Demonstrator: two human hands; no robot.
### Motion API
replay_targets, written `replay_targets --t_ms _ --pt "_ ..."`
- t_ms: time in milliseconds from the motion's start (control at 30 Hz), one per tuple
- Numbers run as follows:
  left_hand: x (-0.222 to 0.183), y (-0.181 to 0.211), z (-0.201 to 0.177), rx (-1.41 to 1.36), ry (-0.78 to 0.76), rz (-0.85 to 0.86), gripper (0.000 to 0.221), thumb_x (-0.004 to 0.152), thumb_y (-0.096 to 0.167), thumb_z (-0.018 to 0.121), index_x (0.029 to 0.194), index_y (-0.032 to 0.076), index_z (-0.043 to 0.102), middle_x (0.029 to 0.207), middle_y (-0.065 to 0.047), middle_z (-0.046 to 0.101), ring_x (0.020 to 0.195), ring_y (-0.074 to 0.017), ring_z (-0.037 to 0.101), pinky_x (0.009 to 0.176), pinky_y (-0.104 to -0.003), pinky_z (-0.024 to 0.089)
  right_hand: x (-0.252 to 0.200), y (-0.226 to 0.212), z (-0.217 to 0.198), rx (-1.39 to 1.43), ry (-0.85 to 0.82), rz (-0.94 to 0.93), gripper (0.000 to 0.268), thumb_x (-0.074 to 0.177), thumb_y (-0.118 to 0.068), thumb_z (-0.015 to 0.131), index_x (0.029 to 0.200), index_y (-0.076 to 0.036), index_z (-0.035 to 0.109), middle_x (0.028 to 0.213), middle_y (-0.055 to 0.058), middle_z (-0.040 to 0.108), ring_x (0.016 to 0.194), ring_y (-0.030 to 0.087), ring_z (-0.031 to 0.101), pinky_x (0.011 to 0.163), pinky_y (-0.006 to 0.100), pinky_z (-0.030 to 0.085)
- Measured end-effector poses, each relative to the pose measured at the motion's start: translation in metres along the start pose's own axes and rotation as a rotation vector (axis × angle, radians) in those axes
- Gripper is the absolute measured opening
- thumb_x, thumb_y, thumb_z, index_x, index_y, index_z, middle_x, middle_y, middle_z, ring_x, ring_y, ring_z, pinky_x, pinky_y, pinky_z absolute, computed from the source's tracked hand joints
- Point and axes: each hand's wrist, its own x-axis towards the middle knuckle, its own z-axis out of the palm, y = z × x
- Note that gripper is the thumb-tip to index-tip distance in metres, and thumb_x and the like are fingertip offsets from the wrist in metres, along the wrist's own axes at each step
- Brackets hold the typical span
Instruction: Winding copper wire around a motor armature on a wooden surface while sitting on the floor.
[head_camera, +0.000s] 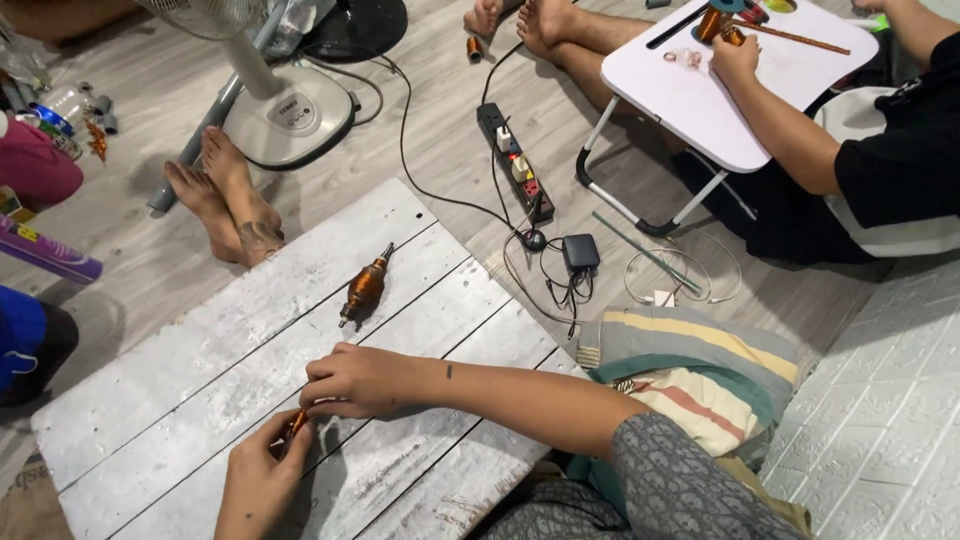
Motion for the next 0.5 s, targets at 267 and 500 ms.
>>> replay_targets --t_ms 267,500 --pt "0.012 -0.014 0.017 -0.108 0.248 0.195 0.025 0.106 0.019 0.075 0.104 -0.004 0.085 0.064 -0.01 0.067 0.056 -0.0201 0.05 0.054 -0.034 0.042 -0.003 0.013 0.001 0.127 0.049 0.035 0.019 0.097 -0.008 0.081 0.116 -0.012 0.081 0.105 0.002 0.082 0.1 0.021 0.077 0.102 0.036 0.06" --pt "0.012 -0.022 0.019 -0.049 0.191 0.793 0.011 0.1 0.022 0.082 0.095 0.013 0.079 0.073 -0.012 0.08 0.069 -0.0397 0.079 0.061 -0.046 0.062 -0.01 0.069 0.023 0.313 0.111 -0.135 0.023 0.11 -0.032 0.075 0.117 -0.01 0.08 0.09 0.012 0.076 0.089 0.038 0.073 0.086 0.054 0.058"
